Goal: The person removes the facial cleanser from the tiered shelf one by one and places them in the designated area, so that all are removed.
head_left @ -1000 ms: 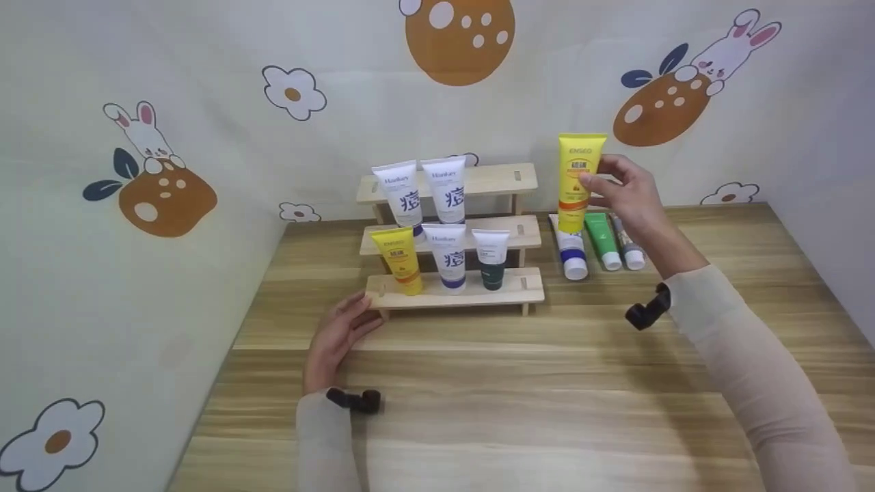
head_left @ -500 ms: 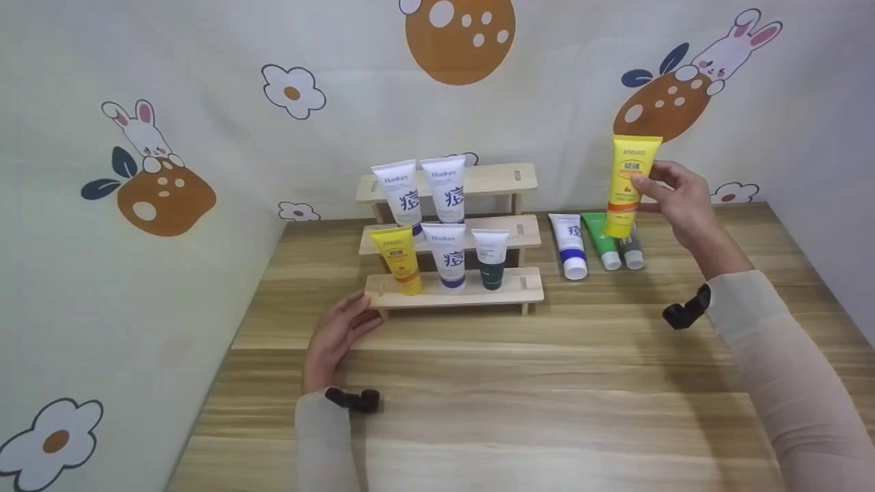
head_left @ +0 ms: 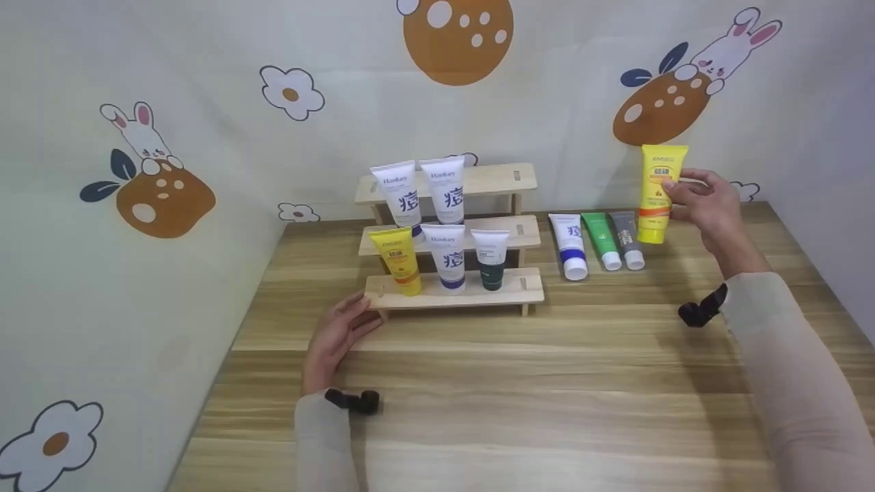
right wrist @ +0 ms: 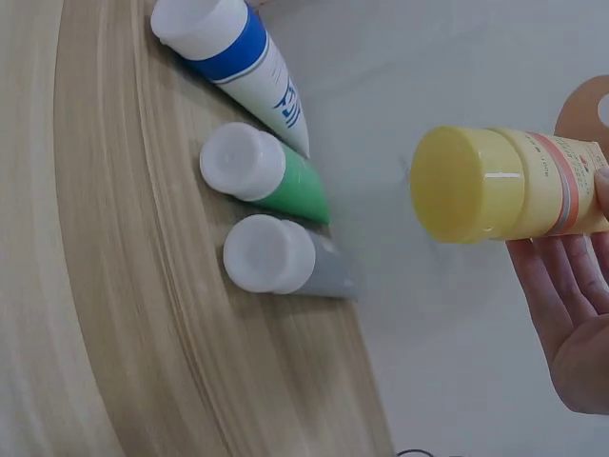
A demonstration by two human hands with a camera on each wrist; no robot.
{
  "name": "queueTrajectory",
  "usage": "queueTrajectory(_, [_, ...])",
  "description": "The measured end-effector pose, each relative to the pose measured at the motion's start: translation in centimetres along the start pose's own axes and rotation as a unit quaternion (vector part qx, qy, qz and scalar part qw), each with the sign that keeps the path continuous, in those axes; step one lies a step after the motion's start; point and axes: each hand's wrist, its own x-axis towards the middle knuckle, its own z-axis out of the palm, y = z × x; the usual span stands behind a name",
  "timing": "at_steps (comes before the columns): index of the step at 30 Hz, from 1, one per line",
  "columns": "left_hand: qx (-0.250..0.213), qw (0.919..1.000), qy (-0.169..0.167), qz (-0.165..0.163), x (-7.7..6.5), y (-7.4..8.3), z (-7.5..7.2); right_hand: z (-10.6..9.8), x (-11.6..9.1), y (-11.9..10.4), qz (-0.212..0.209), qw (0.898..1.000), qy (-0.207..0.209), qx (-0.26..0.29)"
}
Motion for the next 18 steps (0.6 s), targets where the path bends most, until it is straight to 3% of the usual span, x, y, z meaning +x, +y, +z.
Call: queueTrajectory(18, [-0.004,0.9998,0.008,-0.015,-0.3,0.2,0.0,-0.9,2.4,4.1,0.093,0.989,-0.014,-0.111])
